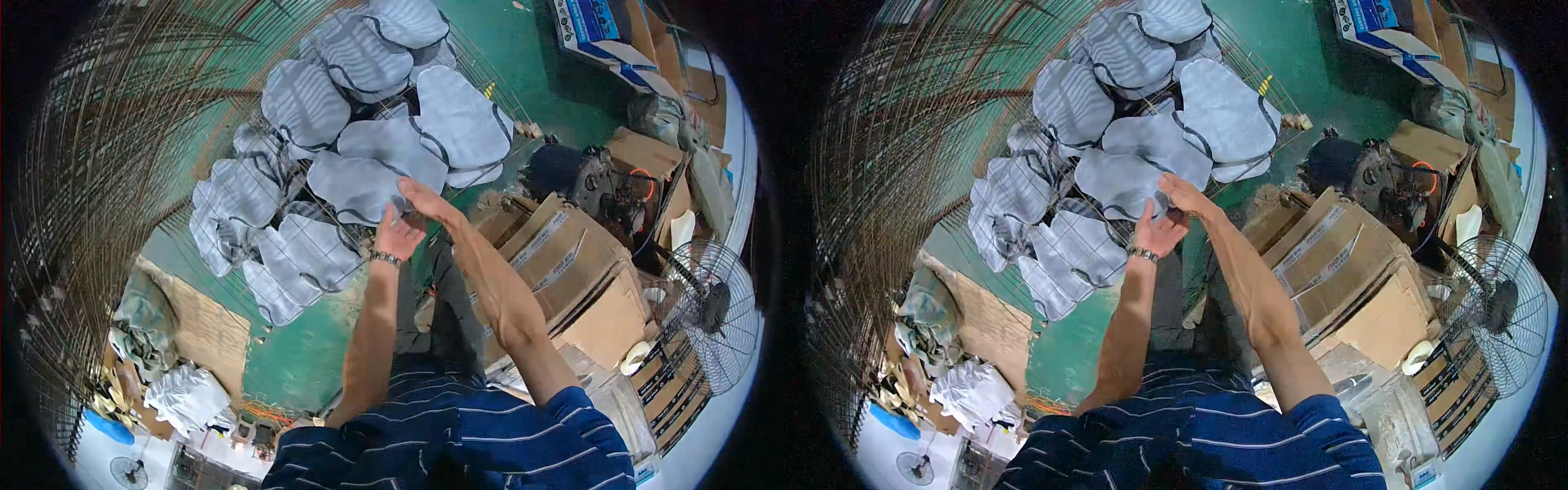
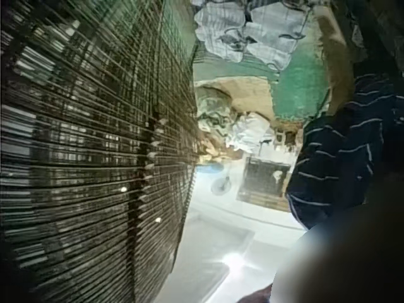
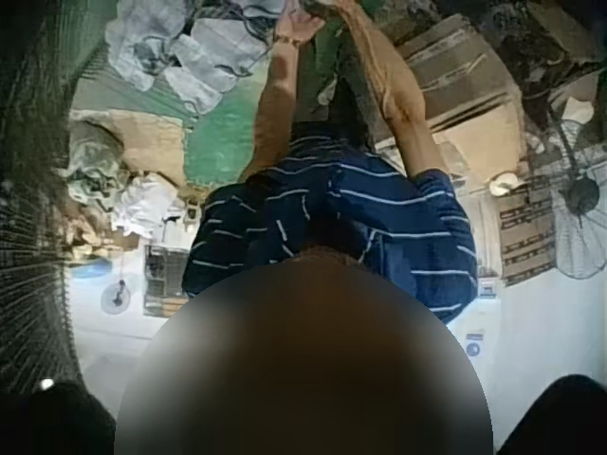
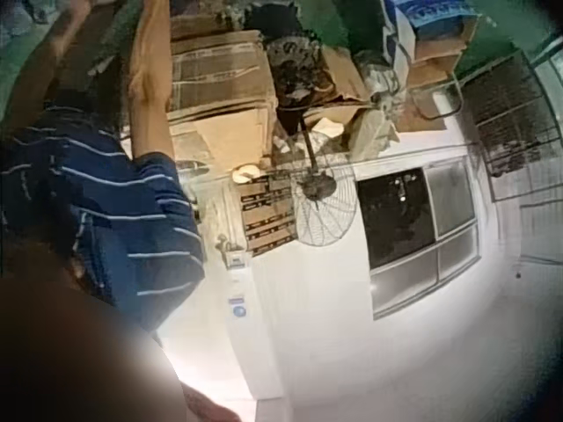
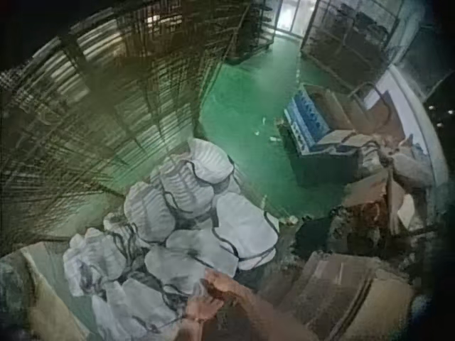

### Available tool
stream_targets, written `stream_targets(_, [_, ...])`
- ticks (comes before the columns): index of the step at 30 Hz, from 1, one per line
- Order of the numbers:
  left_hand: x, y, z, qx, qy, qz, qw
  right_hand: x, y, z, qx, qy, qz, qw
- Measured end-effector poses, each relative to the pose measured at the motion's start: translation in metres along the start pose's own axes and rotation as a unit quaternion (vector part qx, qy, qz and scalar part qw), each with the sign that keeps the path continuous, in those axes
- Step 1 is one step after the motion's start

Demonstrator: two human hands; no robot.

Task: Spray adhesive onto grey fabric components and organize them on a rack in a factory setting.

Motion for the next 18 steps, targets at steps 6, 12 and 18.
stream_targets(6, [-0.006, 0.049, 0.041, 0.012, 0.047, -0.241, 0.969, -0.007, 0.006, 0.021, 0.012, 0.024, -0.088, 0.996])
stream_targets(12, [0.023, 0.057, 0.065, -0.003, 0.03, -0.306, 0.951, -0.027, 0.003, 0.103, 0.018, -0.005, -0.329, 0.944])
stream_targets(18, [-0.003, -0.119, 0.175, -0.371, 0.075, -0.084, 0.922, 0.077, 0.013, 0.208, 0.185, -0.034, -0.447, 0.875])
Point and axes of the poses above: each hand's wrist, its own z-axis away from the middle knuckle, its own y-axis out of the back of the hand, x = y × z, the point moved 8 cm from there along -z, towards the middle knuckle, and after that the axes turned 6 degrees about -y, right-handed, at the moved point
